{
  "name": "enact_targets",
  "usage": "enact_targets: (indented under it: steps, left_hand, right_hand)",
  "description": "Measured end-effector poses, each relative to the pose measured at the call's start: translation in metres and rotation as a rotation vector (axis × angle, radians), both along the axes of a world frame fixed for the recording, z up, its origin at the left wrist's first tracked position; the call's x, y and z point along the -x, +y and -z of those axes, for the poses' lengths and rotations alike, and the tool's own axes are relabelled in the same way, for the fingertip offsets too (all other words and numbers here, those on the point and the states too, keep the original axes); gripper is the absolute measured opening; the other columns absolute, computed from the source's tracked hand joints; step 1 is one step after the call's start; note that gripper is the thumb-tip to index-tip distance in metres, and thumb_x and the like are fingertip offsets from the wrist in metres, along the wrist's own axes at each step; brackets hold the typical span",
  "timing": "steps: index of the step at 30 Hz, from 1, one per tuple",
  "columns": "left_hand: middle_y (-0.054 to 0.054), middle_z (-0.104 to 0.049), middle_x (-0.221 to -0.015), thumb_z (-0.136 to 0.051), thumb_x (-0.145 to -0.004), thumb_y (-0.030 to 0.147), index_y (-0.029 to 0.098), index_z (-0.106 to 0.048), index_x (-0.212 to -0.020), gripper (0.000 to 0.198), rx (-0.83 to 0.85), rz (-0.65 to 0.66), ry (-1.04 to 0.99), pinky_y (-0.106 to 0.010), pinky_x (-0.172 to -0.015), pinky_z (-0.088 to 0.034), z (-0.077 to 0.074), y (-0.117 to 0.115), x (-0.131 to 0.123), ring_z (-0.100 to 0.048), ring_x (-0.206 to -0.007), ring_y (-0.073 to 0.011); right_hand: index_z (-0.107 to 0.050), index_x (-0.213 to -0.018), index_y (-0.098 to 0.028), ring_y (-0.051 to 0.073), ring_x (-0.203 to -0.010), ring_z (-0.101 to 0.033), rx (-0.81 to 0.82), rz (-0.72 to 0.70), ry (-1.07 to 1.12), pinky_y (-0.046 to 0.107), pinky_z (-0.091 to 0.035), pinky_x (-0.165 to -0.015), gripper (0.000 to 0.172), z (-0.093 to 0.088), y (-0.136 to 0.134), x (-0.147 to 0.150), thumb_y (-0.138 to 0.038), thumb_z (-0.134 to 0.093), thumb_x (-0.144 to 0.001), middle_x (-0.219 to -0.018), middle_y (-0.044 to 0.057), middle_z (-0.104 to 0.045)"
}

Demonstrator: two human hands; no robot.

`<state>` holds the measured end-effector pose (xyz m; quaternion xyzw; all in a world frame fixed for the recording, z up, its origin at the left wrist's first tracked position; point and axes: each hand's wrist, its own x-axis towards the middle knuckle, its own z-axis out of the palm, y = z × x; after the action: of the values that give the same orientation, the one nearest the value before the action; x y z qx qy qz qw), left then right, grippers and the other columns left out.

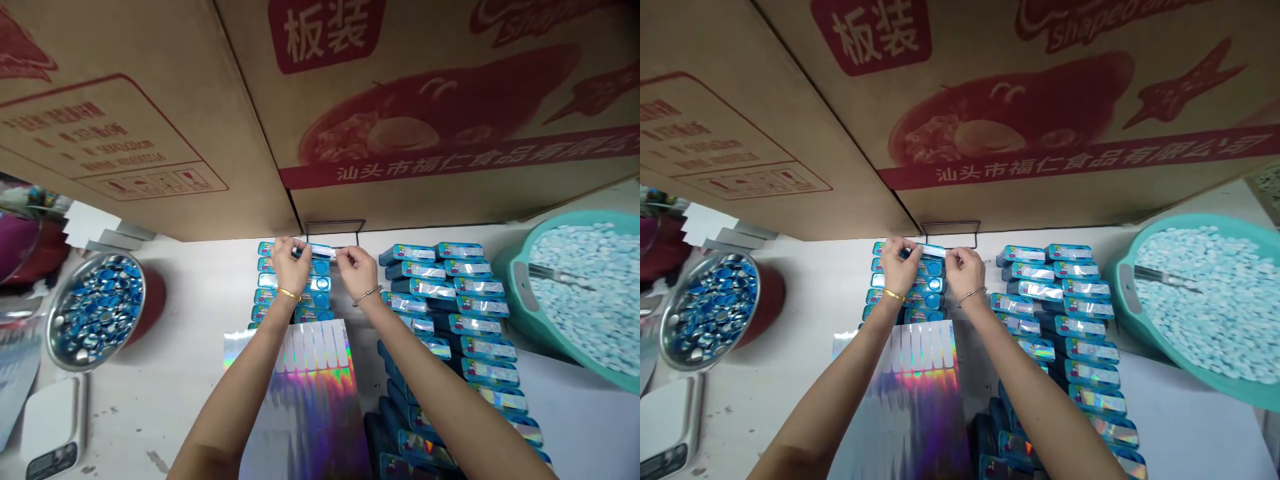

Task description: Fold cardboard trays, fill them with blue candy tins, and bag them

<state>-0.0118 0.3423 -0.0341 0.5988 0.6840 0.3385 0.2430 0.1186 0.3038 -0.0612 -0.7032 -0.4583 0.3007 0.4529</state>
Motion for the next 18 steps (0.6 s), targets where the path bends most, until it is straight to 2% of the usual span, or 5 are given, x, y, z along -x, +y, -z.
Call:
enact_targets:
  steps: [4, 8, 13, 15, 18]
  left_hand:
    - [-0.006, -0.054, -0.094, -0.063, -0.078, 0.024, 0.02, -0.06, -0.069, 0.01, 0.045, 0.035, 0.151, -0.048, -0.091, -0.034, 0.006, 0.002, -0.004, -0.047, -0.098, -0.0266]
    - [-0.008, -0.051, -0.101, -0.064, -0.077, 0.027, 0.021, -0.058, -0.077, 0.009, 0.08, 0.048, 0.274, -0.05, -0.088, -0.034, 0.008, 0.002, -0.002, -0.045, -0.103, -0.0315]
    - [-0.013, -0.045, -0.115, -0.073, -0.069, 0.039, 0.022, -0.044, -0.113, 0.055, 0.039, -0.053, 0.279, -0.055, -0.088, -0.033, 0.017, 0.006, 0.001, -0.041, -0.11, -0.0369]
    - [-0.014, -0.045, -0.117, -0.076, -0.066, 0.039, 0.023, -0.043, -0.117, 0.063, 0.056, -0.076, 0.29, -0.056, -0.087, -0.034, 0.019, 0.009, -0.001, -0.043, -0.11, -0.0375]
    - [-0.014, -0.048, -0.117, -0.076, -0.065, 0.036, 0.023, -0.047, -0.117, 0.061, 0.073, -0.04, 0.325, -0.055, -0.088, -0.035, 0.014, 0.011, 0.003, -0.045, -0.111, -0.0379]
  right_hand:
    - [-0.059, -0.062, -0.021, 0.016, -0.066, -0.049, 0.05, -0.008, -0.068, 0.028, -0.04, -0.062, 0.022, 0.017, 0.003, -0.003, -0.033, -0.049, -0.079, -0.068, 0.001, -0.058]
    - [-0.064, -0.068, -0.02, 0.015, -0.061, -0.048, 0.117, -0.008, 0.026, 0.027, -0.04, -0.06, 0.024, 0.033, 0.004, 0.0, -0.039, -0.053, -0.078, -0.063, -0.001, -0.056]
    - [-0.067, -0.103, -0.018, 0.015, -0.058, -0.049, 0.058, 0.005, 0.208, 0.028, -0.043, -0.059, 0.037, 0.044, -0.005, 0.012, -0.042, -0.052, -0.08, -0.065, -0.001, -0.056]
    - [-0.066, -0.11, -0.019, 0.017, -0.068, -0.054, 0.046, -0.1, 0.136, 0.03, -0.044, -0.065, 0.038, 0.043, -0.01, 0.012, -0.037, -0.044, -0.085, -0.075, 0.002, -0.061]
    - [-0.064, -0.115, -0.019, 0.023, -0.081, -0.055, 0.174, -0.253, -0.144, 0.036, -0.042, -0.074, 0.04, 0.029, -0.018, 0.005, -0.025, -0.038, -0.086, -0.083, 0.007, -0.063]
